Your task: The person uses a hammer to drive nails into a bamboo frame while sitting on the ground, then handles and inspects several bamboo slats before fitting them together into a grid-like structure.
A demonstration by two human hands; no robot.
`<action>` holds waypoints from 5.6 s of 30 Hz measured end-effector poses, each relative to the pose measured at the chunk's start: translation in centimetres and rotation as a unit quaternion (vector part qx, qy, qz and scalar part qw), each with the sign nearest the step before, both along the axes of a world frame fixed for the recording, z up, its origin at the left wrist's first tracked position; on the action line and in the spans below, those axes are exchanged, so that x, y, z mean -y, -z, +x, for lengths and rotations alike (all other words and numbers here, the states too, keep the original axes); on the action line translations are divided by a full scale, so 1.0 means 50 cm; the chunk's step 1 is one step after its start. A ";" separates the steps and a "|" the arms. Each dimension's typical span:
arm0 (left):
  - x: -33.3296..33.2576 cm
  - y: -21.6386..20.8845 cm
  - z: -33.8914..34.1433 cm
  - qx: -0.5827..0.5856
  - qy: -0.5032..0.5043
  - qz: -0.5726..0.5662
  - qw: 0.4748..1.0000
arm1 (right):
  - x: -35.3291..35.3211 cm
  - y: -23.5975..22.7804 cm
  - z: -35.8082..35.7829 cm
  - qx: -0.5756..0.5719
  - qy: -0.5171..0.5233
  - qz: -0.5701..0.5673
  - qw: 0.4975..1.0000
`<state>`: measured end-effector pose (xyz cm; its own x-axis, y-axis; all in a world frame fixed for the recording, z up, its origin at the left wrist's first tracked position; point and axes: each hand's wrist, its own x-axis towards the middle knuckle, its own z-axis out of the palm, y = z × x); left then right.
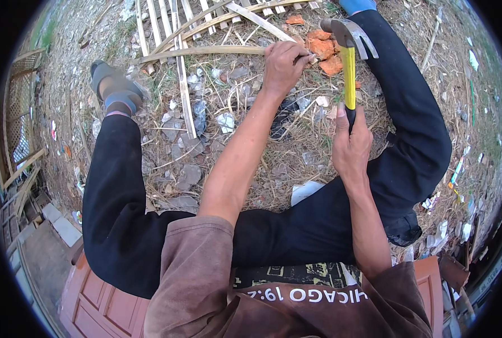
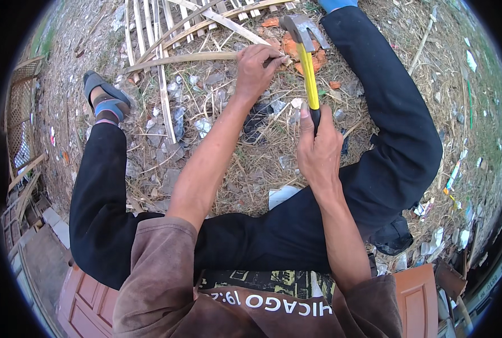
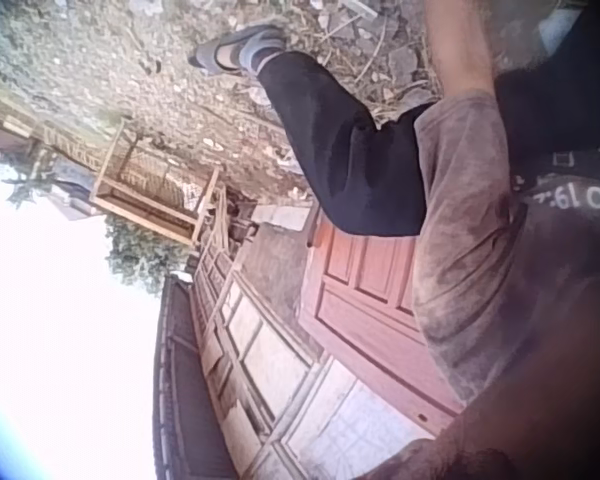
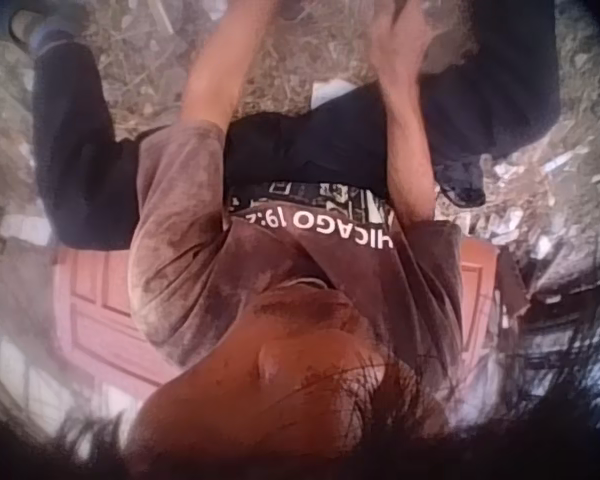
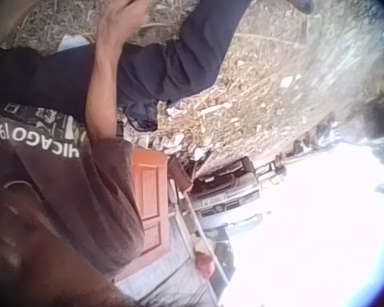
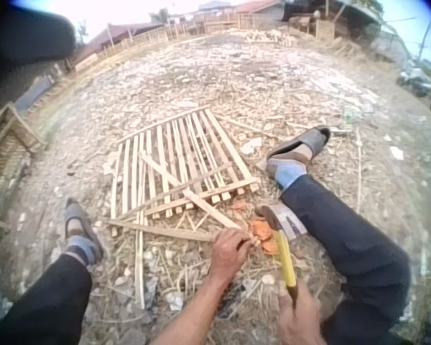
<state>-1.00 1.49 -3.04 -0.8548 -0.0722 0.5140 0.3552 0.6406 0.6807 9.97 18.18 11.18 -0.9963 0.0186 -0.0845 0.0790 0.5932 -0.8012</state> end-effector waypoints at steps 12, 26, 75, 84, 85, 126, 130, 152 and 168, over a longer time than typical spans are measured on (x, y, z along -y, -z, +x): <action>0.075 -0.030 0.016 0.003 0.005 -0.200 0.980 | -0.035 0.040 0.018 0.083 0.062 0.004 0.995; 0.066 -0.015 0.006 -0.020 -0.009 -0.175 0.984 | -0.022 0.030 0.023 0.089 0.022 0.024 0.995; 0.056 -0.054 0.013 0.041 -0.030 -0.188 0.981 | -0.003 0.036 0.007 0.051 0.022 0.070 0.996; 0.020 -0.059 -0.024 0.079 0.045 -0.143 0.986 | -0.024 0.037 0.008 0.082 0.045 0.048 0.994; 0.027 -0.061 -0.020 0.089 0.045 -0.159 0.982 | -0.019 0.042 0.009 0.085 0.043 0.043 0.995; 0.007 -0.007 -0.016 -0.094 0.034 -0.131 0.986 | -0.013 0.057 0.005 0.105 0.046 0.047 0.992; 0.012 -0.017 -0.030 -0.092 0.078 -0.123 0.985 | -0.020 0.086 -0.026 0.091 0.092 0.038 0.991; -0.050 -0.042 -0.061 -0.040 0.167 -0.140 0.975 | -0.058 0.048 -0.056 0.165 0.163 -0.137 0.963; -0.025 -0.042 -0.051 -0.040 0.130 -0.169 0.976 | -0.073 0.070 -0.042 0.167 0.128 -0.113 0.971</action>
